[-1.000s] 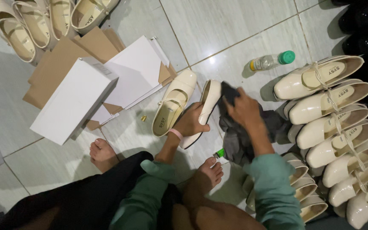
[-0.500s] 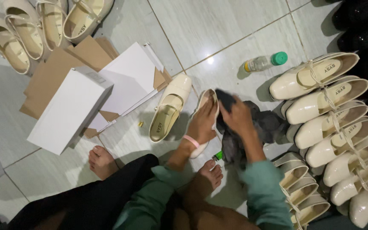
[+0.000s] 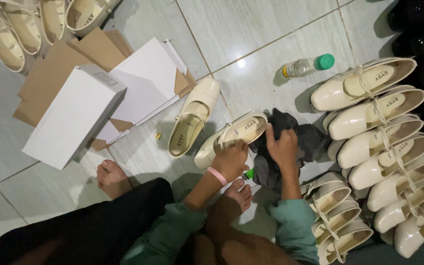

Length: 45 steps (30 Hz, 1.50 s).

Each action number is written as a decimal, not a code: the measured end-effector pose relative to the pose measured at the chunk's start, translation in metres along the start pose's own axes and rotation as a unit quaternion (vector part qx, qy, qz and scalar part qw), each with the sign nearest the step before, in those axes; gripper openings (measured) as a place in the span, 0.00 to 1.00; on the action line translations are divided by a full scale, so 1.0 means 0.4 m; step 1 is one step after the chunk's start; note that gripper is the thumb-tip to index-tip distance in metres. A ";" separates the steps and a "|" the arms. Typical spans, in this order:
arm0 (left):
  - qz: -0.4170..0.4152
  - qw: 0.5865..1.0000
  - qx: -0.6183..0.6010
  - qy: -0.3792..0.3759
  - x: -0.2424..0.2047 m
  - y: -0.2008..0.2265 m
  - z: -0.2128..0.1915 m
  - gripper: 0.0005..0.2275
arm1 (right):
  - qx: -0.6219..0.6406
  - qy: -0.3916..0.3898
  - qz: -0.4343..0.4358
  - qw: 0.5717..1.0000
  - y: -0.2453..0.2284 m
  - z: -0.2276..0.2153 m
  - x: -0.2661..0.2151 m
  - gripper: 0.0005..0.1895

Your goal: The person sits on the floor and cleans a pair of white shoes using a cloth and a lighter. They wipe the exterior and sole, then use the lighter flame on the interior lining before placing the shoes into a cardboard box.

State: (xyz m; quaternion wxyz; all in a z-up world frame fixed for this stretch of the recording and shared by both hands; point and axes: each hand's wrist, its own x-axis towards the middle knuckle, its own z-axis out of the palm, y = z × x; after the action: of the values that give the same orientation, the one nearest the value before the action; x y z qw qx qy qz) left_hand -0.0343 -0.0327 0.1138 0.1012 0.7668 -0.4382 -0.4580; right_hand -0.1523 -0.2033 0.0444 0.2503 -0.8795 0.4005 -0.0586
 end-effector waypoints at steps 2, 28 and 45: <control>0.012 0.999 -0.031 0.020 -0.014 -0.004 0.001 0.17 | 0.027 0.002 -0.067 0.997 -0.019 -0.006 0.001 0.24; 0.136 0.870 -0.205 0.428 0.030 -0.130 -0.054 0.26 | -0.024 0.055 0.077 0.995 -0.009 -0.116 -0.261 0.25; 0.079 0.755 -0.422 0.496 0.003 -0.111 -0.131 0.16 | -0.106 0.055 0.050 0.992 0.075 -0.099 -0.165 0.22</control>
State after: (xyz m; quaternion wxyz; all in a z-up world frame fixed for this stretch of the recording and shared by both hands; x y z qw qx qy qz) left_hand 0.0330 -0.0201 0.1177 0.6536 0.7285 -0.1477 -0.1420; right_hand -0.2290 -0.1870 0.0707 0.1361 -0.8754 0.4610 -0.0516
